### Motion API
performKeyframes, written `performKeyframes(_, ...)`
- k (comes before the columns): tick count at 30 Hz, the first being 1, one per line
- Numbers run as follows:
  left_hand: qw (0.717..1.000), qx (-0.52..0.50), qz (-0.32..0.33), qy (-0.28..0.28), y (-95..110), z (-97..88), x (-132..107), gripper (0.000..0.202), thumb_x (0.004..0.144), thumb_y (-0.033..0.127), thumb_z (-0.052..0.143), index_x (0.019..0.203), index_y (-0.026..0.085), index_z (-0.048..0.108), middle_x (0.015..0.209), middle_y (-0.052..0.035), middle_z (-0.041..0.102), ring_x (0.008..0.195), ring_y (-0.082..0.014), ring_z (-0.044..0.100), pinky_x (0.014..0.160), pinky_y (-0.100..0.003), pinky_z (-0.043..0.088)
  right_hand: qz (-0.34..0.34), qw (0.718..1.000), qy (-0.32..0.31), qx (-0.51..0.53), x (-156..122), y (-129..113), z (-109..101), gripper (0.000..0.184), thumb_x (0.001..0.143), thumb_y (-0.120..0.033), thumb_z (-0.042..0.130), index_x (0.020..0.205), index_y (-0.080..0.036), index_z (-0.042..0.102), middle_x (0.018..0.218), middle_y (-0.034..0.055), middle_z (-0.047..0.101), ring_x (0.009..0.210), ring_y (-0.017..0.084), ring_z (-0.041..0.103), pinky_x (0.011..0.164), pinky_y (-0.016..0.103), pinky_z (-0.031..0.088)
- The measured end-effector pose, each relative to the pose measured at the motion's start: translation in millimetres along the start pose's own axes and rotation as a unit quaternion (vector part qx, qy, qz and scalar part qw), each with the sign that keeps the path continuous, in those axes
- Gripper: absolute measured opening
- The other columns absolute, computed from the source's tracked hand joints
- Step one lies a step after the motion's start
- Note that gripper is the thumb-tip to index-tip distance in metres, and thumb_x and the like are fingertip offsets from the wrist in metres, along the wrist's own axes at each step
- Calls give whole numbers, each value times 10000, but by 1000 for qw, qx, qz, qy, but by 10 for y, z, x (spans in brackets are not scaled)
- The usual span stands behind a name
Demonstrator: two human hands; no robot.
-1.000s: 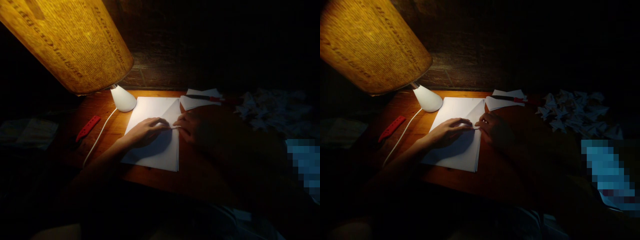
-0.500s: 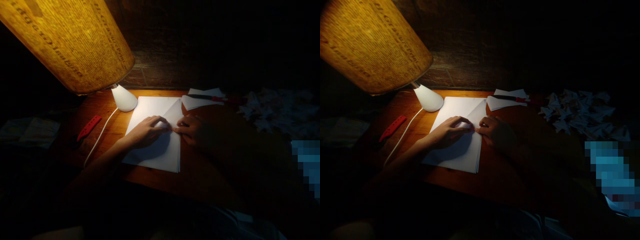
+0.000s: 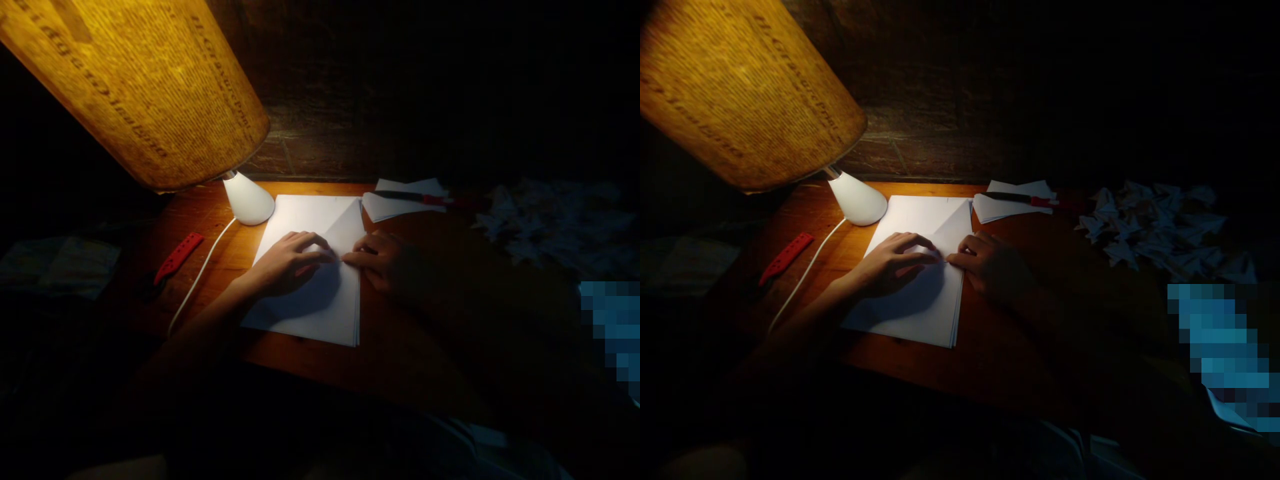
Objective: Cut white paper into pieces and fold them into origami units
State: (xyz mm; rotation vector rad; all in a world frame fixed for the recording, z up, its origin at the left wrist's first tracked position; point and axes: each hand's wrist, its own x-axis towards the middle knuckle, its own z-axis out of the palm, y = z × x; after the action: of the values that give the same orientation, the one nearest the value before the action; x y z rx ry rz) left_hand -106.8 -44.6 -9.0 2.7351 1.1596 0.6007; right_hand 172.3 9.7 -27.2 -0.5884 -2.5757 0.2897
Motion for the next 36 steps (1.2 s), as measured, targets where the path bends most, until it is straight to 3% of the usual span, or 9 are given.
performKeyframes(12,1000,-1,-4,-16,-11,15,2,385,980,129,605,1270,329,760,1281,-96,685,1076,-234,655,947,-462,574,6,1000,3,-16,0,8,58,327,1031,-202,578,1224,-347,800,1101,89,687,965,249,543,802,392,436)
performKeyframes(20,1000,8,-20,-13,4,26,1,340,996,177,606,1253,332,766,1267,-98,658,1074,-232,627,970,-464,573,10,1000,-13,-15,10,-2,15,388,992,-143,612,1246,-373,794,1165,86,693,995,253,559,821,401,431)
performKeyframes(30,1000,7,-25,-2,-1,27,2,324,1003,180,601,1222,336,784,1235,-95,648,1054,-231,610,943,-444,556,6,997,39,-65,21,9,11,278,986,-149,608,982,-284,851,1040,84,709,925,243,554,754,387,361)
performKeyframes(36,1000,10,-24,2,-13,38,0,337,987,161,600,1192,342,796,1210,-93,646,1053,-238,600,935,-462,550,32,997,34,-59,2,72,-15,255,962,-158,629,797,-244,802,1040,81,704,944,249,548,769,405,402)
